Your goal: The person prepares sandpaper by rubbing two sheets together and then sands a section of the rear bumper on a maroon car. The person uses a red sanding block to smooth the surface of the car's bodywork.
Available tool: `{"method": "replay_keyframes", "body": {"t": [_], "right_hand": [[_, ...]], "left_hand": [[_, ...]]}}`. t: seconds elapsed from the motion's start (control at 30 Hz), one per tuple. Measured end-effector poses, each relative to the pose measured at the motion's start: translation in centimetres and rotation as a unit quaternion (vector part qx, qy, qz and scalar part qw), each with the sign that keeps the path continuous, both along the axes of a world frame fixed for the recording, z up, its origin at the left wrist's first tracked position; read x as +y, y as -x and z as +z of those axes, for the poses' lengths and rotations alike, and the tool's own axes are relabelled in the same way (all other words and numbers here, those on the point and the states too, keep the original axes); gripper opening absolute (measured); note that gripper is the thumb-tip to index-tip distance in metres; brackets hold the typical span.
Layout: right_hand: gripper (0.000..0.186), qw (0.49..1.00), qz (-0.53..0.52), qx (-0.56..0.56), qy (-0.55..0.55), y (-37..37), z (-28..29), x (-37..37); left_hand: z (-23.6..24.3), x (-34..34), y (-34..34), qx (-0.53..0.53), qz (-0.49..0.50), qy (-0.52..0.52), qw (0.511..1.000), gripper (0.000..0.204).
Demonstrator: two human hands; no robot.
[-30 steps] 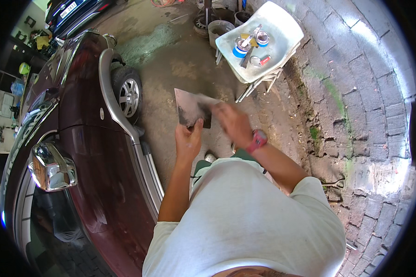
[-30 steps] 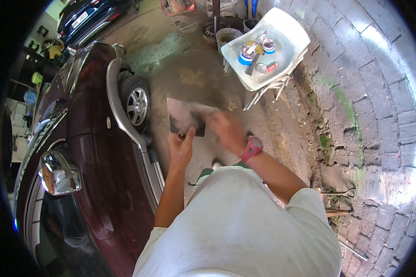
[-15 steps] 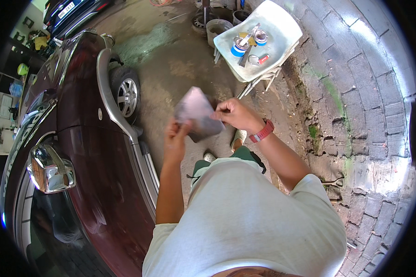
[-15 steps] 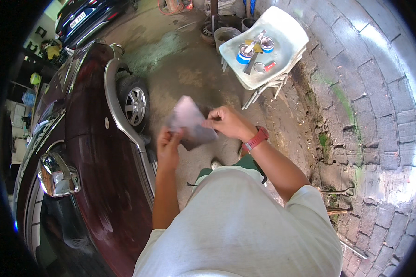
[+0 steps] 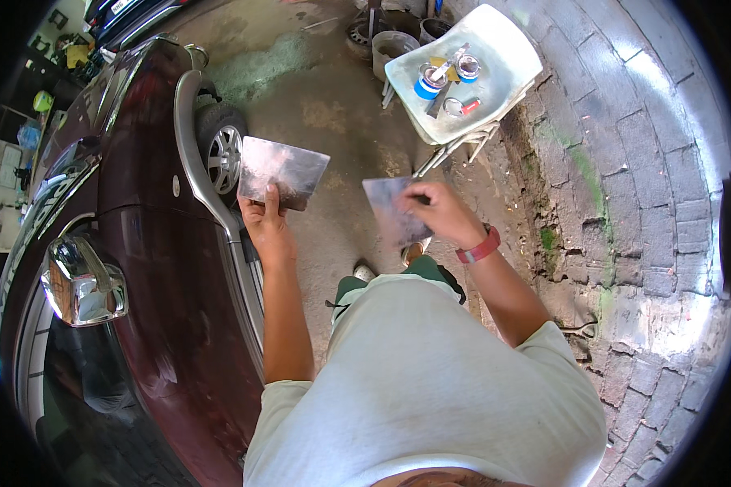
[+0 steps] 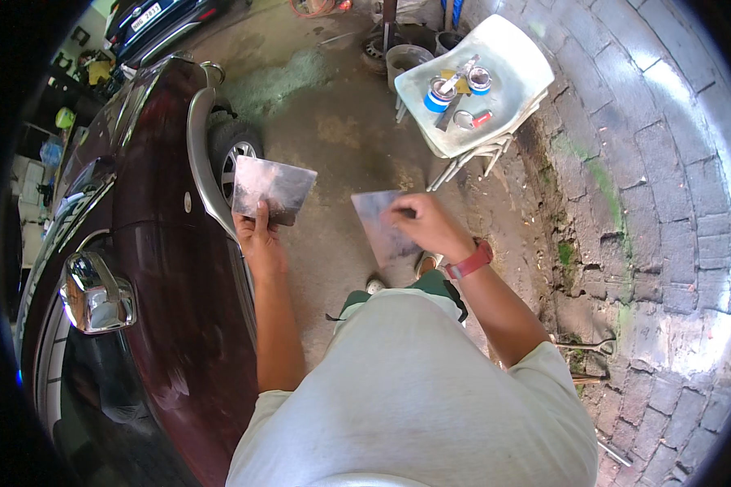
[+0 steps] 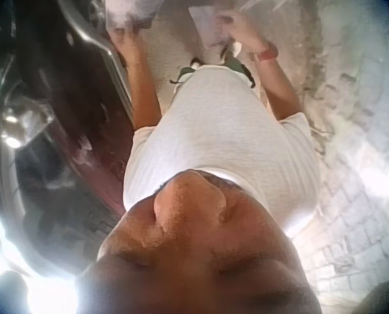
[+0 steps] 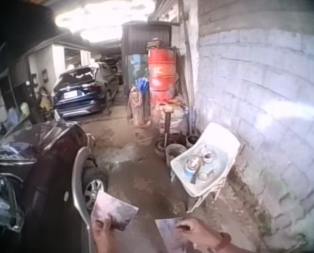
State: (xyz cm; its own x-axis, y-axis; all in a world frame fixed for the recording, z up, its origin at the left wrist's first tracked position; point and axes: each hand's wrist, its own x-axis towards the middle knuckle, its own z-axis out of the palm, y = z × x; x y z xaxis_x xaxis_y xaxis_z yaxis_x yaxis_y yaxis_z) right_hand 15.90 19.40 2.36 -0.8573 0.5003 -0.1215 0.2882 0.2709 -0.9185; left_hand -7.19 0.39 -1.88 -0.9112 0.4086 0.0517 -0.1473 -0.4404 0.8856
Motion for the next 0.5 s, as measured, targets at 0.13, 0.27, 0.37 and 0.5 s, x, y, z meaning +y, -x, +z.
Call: {"method": "replay_keyframes", "body": {"t": [0.13,0.27,0.37,0.5], "right_hand": [[0.039,0.977,-0.106,0.135,0.130,-0.1,0.2,-0.1],[0.029,0.976,-0.063,0.114,0.175,-0.1,0.3,0.3],[0.020,0.975,-0.026,0.108,0.191,-0.4,-0.5,-0.2],[0.018,0.965,-0.067,0.130,0.217,0.0,-0.6,-0.9]], "left_hand": [[0.0,0.5,-1.0,0.083,-0.058,0.064,0.993,0.051],[-0.6,1.6,-1.6,0.068,-0.253,0.120,0.958,0.028],[0.7,4.2,-3.1,0.078,-0.292,0.126,0.945,0.016],[1.0,5.5,-3.7,0.089,-0.337,0.177,0.920,0.016]]}}
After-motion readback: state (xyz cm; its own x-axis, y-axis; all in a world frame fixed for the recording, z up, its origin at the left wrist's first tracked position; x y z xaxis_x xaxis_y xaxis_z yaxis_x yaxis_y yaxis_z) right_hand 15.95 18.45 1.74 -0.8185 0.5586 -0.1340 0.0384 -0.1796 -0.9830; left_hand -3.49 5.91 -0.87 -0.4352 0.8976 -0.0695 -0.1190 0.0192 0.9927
